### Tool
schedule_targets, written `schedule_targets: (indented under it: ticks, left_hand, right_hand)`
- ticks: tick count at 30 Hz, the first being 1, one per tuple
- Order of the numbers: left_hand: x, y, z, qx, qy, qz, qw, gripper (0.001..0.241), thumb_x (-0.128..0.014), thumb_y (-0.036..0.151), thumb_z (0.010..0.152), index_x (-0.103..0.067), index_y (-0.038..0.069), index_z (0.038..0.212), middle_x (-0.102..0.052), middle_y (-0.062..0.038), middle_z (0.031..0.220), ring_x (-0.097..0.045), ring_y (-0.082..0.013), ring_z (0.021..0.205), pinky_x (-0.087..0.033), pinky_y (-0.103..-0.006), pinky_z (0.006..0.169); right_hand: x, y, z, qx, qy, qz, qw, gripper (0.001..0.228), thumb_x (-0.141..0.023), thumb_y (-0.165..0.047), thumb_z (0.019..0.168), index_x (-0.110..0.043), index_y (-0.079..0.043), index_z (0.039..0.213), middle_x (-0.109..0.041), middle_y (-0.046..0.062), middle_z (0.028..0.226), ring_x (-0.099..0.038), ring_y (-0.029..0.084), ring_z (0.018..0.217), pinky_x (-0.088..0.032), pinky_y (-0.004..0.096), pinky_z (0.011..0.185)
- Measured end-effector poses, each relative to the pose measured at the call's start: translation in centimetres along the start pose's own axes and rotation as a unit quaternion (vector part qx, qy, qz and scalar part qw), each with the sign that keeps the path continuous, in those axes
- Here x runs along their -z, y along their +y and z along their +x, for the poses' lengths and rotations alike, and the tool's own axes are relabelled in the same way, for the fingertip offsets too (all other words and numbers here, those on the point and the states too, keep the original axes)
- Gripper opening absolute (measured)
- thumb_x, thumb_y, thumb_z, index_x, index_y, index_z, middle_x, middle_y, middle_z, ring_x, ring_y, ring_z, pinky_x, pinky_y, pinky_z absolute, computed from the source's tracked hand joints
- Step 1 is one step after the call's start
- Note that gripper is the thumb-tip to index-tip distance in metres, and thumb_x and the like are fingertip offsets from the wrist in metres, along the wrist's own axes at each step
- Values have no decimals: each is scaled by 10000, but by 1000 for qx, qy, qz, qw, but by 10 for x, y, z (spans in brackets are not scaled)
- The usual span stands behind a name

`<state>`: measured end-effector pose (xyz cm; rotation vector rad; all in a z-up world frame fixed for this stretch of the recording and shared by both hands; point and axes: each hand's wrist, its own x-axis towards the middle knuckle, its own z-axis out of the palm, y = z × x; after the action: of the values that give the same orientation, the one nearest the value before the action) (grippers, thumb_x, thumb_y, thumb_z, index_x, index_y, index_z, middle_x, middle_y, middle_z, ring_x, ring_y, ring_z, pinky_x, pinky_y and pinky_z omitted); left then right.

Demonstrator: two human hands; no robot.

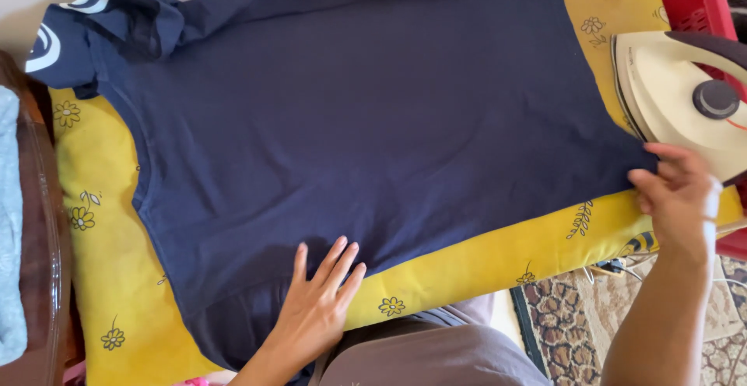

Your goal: The person irons a dark blue t-shirt on a yellow ironing board, smoothing the fabric with their hands and using a white iron. They fold the shirt into a neat rectangle and place it on a stack of other folded clothes.

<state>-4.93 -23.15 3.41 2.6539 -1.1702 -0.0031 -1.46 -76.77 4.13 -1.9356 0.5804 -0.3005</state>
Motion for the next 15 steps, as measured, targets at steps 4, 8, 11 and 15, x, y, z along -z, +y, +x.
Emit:
schedule_targets:
  ticks: [4,8,11,15]
  left_hand:
    - [8,-5,18,-15,70,40,997,85,-573,74,859,-647,112,842,-667,-119,1095,-615,-305,1091,-459,-557,967]
    - [12,-12,29,-31,-8,21,999,134,-633,60,676,-556,155,731,-561,-23,759,-552,-265,767,-413,-479,730]
    - [31,-13,54,-50,-89,-15,995,85,-626,237,806,-615,153,804,-606,-37,809,-578,-283,806,-383,-520,767]
    - [20,-20,122,-115,43,-30,992,302,-596,402,986,-617,140,837,-612,-65,840,-558,-290,819,-383,-483,817]
  right_hand:
    - [6,2,3,-31,-23,-65,997,233,-663,-69,1066,-606,-160,1273,-357,-92,683,-331,19,629,-348,189,543]
    - [17,36,21,20,18,-361,932,344,-819,-252,973,-691,-225,1291,-713,142,1028,-642,317,906,-465,447,871]
    - [-4,6,14,101,52,-488,865,513,-844,-286,866,-705,-191,1351,-694,161,1114,-604,405,1089,-429,493,976]
    - [-108,-97,-1,355,35,-384,852,514,-731,-16,895,-637,-44,1400,-645,171,1395,-623,363,1266,-497,495,1015]
